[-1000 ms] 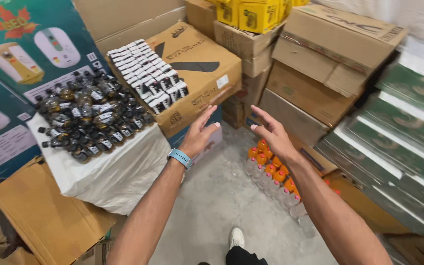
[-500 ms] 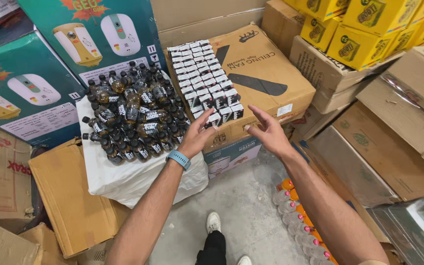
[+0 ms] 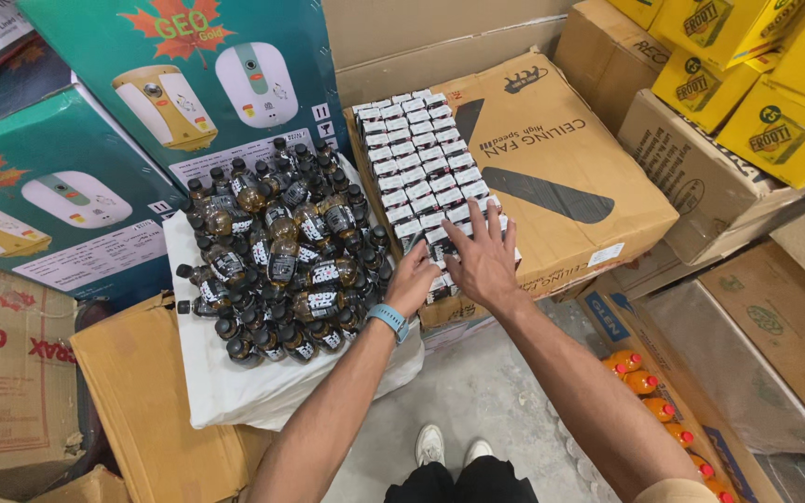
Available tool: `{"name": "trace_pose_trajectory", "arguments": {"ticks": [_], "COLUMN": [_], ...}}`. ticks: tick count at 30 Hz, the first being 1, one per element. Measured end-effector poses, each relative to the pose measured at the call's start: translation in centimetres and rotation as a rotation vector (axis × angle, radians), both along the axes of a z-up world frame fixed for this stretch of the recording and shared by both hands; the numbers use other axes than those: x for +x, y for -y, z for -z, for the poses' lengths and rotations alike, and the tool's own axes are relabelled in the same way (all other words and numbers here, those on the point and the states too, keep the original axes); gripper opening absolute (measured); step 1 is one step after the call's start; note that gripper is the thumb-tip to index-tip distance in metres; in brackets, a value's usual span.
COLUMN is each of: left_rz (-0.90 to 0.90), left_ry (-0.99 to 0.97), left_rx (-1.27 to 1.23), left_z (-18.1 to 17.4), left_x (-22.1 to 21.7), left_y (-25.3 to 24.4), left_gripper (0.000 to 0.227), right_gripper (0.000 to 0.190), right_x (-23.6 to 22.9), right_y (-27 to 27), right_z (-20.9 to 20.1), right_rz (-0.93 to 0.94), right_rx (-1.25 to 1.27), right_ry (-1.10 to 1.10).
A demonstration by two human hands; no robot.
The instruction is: The person repeatedly picks up small white boxes from a pile and places them on top of larger orange boxes. The person handles the boxes one at a time, moving between two locations in a cluttered storage area.
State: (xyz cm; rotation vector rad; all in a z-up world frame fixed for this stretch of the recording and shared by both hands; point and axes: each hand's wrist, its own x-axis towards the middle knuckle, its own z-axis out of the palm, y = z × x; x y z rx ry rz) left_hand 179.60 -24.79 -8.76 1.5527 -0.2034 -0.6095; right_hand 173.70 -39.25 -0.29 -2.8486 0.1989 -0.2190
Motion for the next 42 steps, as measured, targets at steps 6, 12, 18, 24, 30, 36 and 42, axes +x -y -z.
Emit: {"name": "trace_pose_trajectory", "arguments": {"ticks": [6,12,18,24,30,36,42], "left_rz": [-0.044,-0.133,-0.14,-0.189,-0.131,-0.005,0.22], "left_ry": [-0.007,0.131,0.38,0.242,0.199,0.171,0.14], "left_rx": [0.009,0.075,0.096,-0.186,-0.237,-0.249,-0.246], "left_z": [-0.8,1.4,-8.4,-12.1,-13.8,-13.2,-13.1], "left_x": [-0.5,0.1,-1.6,-1.6,-4.3,-6.5,-12.0], "left_y": [0.4,0.8,0.1,1.6,2.5,4.3,6.1], "left_gripper": [0.088,0.069,0.059,0.052,0.063,0.051,0.05], "right_gripper": [0.05,0.036,0.051,0.05,0.061,0.059,0.058], "right_x": [1.6,2.2,2.3,-0.4,-3.8,-9.8,-18.1], "right_y": [0.4,2.7,5.0,5.2,6.9,7.1,7.2], "right_z": [1.7,2.6,-2.2,-5.1,-5.5,-7.2,-5.6], "right_rz": [-0.138,-0.287,-0.22,-0.188,-0.181,-0.071,0.108], "right_rx": [-0.114,-0.001,0.748,1.192,1.261,1.337,1.325], "right_ry": [-0.08,0.152,0.037,0.251,0.288,0.365,0.514]}}
